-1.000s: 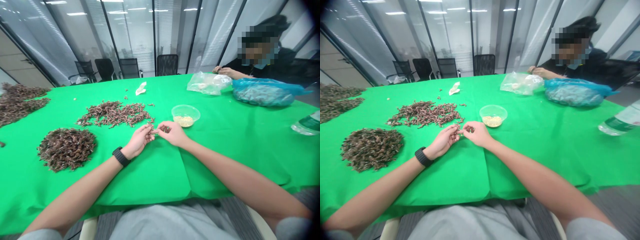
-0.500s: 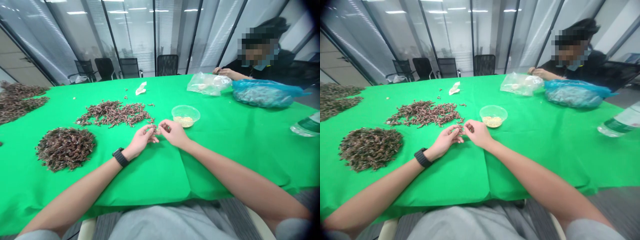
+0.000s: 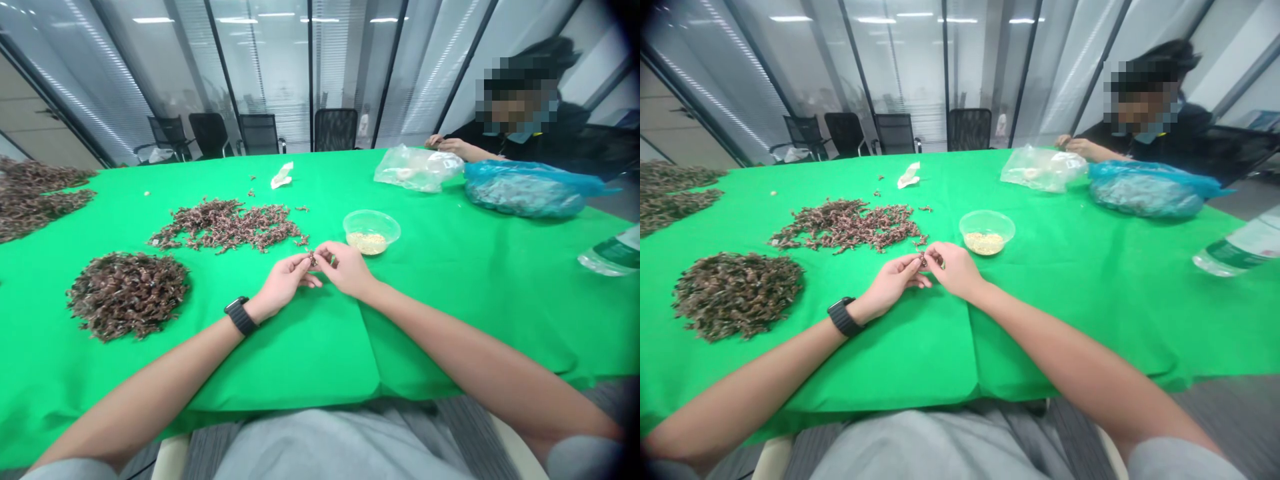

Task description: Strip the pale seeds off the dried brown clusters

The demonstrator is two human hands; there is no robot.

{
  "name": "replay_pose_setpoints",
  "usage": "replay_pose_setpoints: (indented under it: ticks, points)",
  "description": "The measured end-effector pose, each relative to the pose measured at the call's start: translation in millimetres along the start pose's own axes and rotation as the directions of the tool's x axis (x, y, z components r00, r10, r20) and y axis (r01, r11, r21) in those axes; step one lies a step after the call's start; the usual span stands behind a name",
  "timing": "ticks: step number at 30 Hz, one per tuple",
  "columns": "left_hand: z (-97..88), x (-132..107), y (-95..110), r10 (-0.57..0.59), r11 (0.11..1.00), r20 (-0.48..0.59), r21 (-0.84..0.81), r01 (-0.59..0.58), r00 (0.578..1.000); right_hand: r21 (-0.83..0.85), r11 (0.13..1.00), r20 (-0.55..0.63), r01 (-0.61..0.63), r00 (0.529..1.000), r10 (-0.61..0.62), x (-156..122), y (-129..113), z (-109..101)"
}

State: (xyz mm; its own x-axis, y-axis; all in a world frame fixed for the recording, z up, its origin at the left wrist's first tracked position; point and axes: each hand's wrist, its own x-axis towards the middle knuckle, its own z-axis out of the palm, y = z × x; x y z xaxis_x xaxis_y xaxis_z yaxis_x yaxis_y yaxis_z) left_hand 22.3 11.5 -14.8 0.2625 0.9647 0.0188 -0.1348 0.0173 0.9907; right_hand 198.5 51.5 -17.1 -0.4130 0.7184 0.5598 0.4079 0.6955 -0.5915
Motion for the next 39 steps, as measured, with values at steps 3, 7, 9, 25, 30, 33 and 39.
replay_pose_setpoints:
  ticks: [3,7,9,25,30,33,39]
  points:
    - [0.1,-0.3,0.2,-0.003,1.000,0.005,0.009,0.003,1.000,-0.027,0.999,-0.001,0.027,1.000,-0.027,-0.7,0.6,-0.3]
    - [-0.6,0.9,-0.4,0.014,0.998,0.017,0.059,-0.015,1.000,-0.113,0.991,-0.014,0.076,0.997,-0.079,-2.0,0.3,-1.1]
    - [-1.5,1.4,-1.2,0.042,0.992,0.029,0.116,-0.045,0.999,-0.133,0.988,-0.017,0.078,0.997,-0.081,-2.6,-1.4,-1.1]
    - [-5.1,-8.8,2.3,0.356,0.585,0.055,0.765,-0.269,0.933,0.560,0.614,0.205,-0.556,0.811,0.548,2.9,-20.3,5.5]
    - [-3.2,-10.5,8.1,0.333,0.668,0.054,0.691,-0.276,0.941,0.627,0.531,0.284,-0.570,0.802,0.525,4.9,-19.2,0.9]
    - [-2.9,-8.5,7.7,0.250,0.787,0.024,0.577,-0.218,0.968,0.601,0.609,0.248,-0.517,0.845,0.473,4.7,-17.3,-0.7]
    - [-4.8,-3.6,6.8,0.118,0.943,0.037,0.311,-0.123,0.992,0.445,0.837,0.107,-0.317,0.947,0.302,2.6,-11.2,-2.3]
